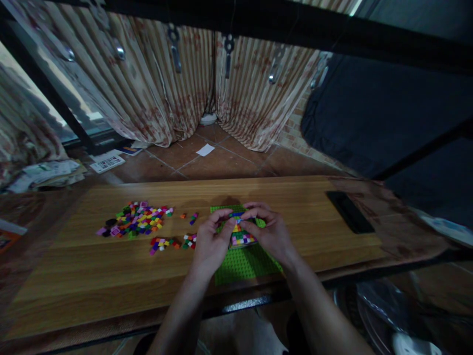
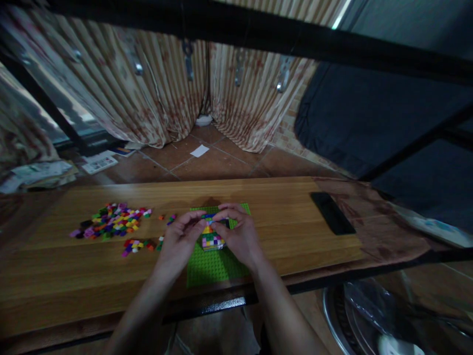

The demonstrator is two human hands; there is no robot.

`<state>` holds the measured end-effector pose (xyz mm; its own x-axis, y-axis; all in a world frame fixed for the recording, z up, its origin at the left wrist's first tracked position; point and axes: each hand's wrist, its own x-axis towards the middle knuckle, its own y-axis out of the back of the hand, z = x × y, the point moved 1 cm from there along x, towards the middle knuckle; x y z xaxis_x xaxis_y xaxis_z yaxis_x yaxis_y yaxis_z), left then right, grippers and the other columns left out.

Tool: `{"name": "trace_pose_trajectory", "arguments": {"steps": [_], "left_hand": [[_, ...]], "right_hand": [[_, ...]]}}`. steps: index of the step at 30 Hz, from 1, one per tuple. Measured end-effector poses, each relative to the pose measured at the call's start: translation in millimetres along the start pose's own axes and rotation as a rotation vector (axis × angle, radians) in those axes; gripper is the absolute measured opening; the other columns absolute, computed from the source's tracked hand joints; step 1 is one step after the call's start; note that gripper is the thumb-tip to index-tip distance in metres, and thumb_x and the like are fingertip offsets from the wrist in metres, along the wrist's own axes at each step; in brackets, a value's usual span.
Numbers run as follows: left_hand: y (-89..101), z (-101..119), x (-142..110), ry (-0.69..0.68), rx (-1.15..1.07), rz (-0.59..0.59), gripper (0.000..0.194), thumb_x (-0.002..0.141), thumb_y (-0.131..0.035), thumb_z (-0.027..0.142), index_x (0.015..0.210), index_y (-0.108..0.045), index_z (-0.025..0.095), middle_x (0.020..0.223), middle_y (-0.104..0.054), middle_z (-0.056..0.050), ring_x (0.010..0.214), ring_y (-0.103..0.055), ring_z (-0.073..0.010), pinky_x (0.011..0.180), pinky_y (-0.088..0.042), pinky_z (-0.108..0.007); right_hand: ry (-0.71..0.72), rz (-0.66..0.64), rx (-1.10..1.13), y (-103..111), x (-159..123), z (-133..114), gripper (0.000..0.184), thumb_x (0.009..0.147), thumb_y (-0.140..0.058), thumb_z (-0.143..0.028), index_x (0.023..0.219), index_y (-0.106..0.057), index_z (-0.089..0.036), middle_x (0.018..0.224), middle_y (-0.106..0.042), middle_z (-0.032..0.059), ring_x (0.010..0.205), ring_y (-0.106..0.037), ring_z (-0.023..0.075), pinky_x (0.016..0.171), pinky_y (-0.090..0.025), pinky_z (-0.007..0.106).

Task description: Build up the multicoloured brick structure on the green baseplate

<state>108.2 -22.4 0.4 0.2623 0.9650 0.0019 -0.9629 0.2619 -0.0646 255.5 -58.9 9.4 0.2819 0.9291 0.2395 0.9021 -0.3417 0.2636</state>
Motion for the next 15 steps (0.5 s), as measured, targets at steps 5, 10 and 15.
{"name": "trace_pose_trajectory", "arguments": {"steps": [5,10,15], "left_hand": [[-3.9,0.8,1.8,0.028,-0.046,0.013,0.021,0.076,-0.066,0.028,0.095,-0.069,0.017,0.091,-0.072,-0.004,0.086,-0.065,-0.0168,0.082,-0.049,-0.029],[-6.9,5.9,0.8,0.09,-0.088,0.016,0.023,0.077,-0.065,0.032,0.095,-0.068,0.017,0.084,-0.071,-0.002,0.08,-0.064,-0.0154,0.074,-0.049,-0.026],[-8.5,9.2,-0.8,0.08,-0.088,0.035,0.023,0.079,-0.063,0.036,0.091,-0.069,0.016,0.085,-0.071,-0.003,0.081,-0.064,-0.0152,0.074,-0.049,-0.025]], "right_hand": [[-0.06,0.004,0.139,-5.9,1.8,-0.2,0.009,0.066,-0.077,-0.027,0.074,-0.073,-0.025,0.098,-0.066,0.0026,0.102,-0.06,0.0209,0.093,-0.044,0.037],[-0.178,0.002,0.349,-4.4,2.7,-0.7,0.019,0.06,-0.08,-0.029,0.077,-0.073,-0.025,0.096,-0.068,0.001,0.091,-0.062,0.018,0.084,-0.048,0.032],[-0.267,0.077,0.438,-3.8,3.3,-2.9,0.021,0.066,-0.077,-0.036,0.083,-0.074,-0.025,0.085,-0.071,0.0001,0.075,-0.062,0.0147,0.07,-0.05,0.028]]}}
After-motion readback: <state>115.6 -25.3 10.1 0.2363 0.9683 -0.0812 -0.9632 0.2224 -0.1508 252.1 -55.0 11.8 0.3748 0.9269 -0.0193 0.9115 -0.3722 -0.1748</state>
